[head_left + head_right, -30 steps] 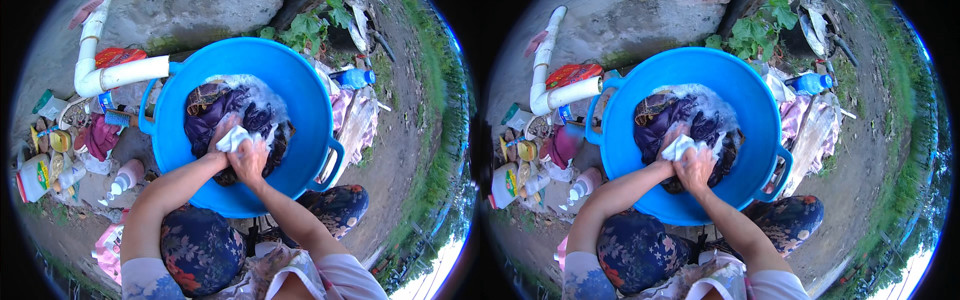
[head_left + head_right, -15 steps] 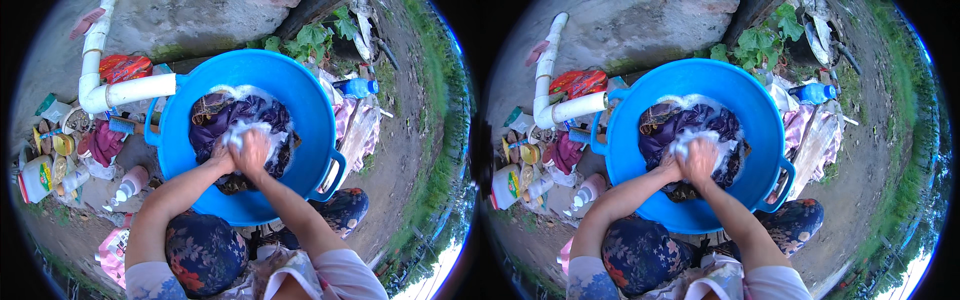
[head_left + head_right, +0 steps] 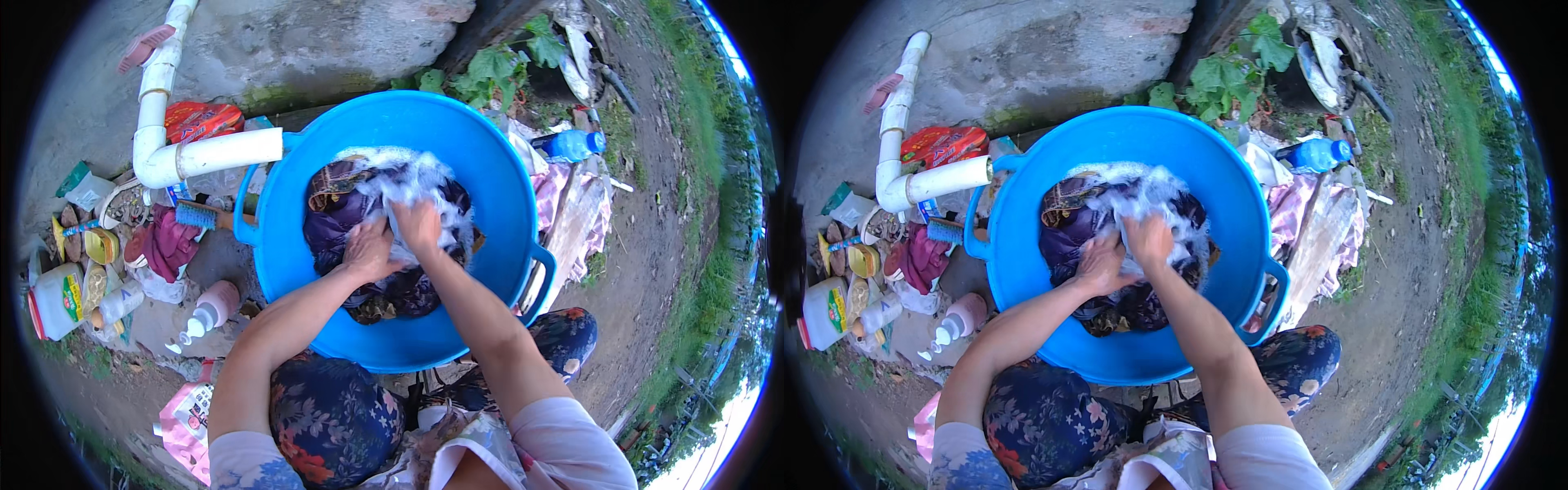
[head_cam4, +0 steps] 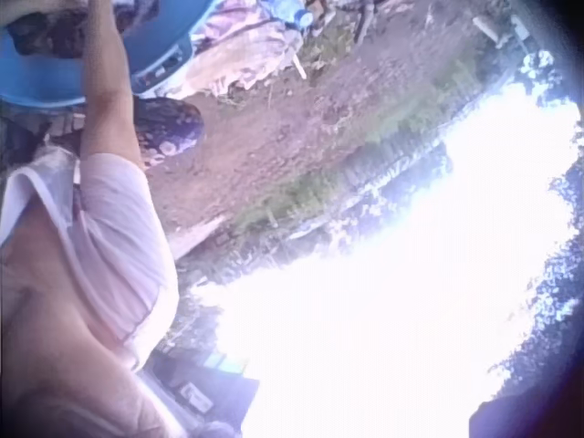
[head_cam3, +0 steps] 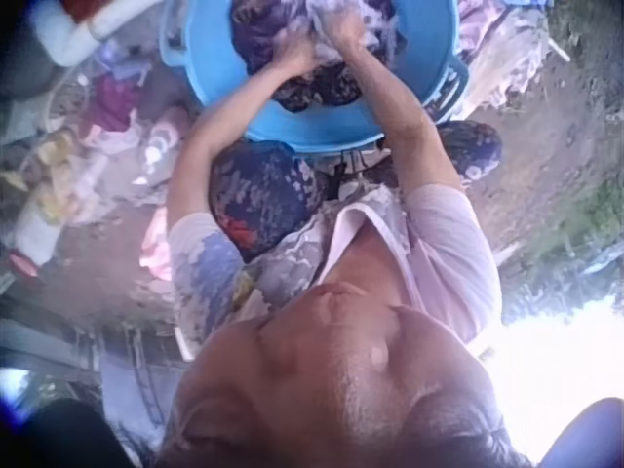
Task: The person washes clothes by hand in a blue basin outdoors. They scrub the garments, add water from a plastic bottle, and continue scrubbing and rinsing the items.
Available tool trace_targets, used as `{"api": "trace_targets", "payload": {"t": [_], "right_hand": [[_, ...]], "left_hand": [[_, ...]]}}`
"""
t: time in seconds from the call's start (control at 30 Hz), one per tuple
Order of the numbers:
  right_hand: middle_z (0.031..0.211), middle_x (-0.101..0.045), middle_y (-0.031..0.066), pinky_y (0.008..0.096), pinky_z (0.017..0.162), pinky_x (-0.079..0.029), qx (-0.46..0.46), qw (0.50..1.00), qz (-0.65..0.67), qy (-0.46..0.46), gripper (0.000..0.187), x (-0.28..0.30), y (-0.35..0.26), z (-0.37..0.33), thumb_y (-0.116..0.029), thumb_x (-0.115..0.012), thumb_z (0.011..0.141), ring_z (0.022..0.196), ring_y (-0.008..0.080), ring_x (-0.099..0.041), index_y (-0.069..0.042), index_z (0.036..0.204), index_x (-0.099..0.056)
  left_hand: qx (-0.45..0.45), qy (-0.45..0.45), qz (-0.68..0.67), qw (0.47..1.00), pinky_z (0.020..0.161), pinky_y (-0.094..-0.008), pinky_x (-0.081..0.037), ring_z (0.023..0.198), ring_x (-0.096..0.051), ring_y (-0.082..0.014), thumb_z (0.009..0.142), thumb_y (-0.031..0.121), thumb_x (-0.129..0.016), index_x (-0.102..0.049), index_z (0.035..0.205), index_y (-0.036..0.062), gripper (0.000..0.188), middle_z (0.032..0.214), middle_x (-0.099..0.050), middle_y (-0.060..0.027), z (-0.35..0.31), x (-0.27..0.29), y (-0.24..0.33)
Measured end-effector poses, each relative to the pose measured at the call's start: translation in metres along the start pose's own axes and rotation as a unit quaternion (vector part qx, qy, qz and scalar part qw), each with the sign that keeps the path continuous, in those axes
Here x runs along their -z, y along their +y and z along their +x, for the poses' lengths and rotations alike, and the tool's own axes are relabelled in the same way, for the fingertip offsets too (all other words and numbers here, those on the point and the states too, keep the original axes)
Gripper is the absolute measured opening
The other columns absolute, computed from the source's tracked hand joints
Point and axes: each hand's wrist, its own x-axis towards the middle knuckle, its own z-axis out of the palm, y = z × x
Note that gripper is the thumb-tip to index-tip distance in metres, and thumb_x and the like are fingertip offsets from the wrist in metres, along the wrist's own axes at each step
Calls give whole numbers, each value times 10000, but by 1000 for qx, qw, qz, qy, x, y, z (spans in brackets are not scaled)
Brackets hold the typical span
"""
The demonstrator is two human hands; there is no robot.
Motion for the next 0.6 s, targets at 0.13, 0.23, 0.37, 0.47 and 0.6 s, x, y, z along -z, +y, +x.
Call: {"api": "trace_targets", "payload": {"t": [0.13,0.23,0.37,0.47,0.6], "right_hand": [[874,-659,82,335,635,-515,-125,764,625,-104,242,50,-24,18,-233,-605,877,717,191,-639,-24,999,-614],[911,-665,99,318,662,-519,-106,813,561,-114,252,96,6,24,-191,-561,875,722,197,-643,1,1033,-606],[1022,-645,234,393,885,-457,-31,992,90,-83,416,80,21,-7,-293,-645,780,933,333,-620,31,1040,-625],[1149,-558,266,462,942,-402,36,994,81,57,438,44,18,-73,-268,-704,696,1081,415,-519,1,1034,-632],[999,-597,157,453,829,-406,186,981,-31,45,298,-4,-1,-119,-242,-720,662,960,361,-544,-90,897,-618]], "left_hand": [[10,217,-289,932,915,-429,-411,1080,-536,-351,698,219,-743,-568,1092,36,468,1125,-584,-166,9,-11,-7],[-119,292,-111,943,981,-469,-363,1184,-474,-343,676,159,-760,-583,1065,75,436,1232,-526,-149,-9,18,14],[-211,54,-76,973,1108,-508,-228,1396,-200,-343,584,367,-860,-464,1309,75,876,1478,-233,-187,-22,8,25],[-39,106,12,994,1123,-509,-159,1419,-117,-362,520,461,-865,-292,1411,17,1148,1517,-154,-206,-20,-2,-3],[-67,36,208,975,1133,-499,-95,1427,-99,-345,890,426,-436,-263,1442,41,695,1538,-156,-162,-12,-42,-19]]}}
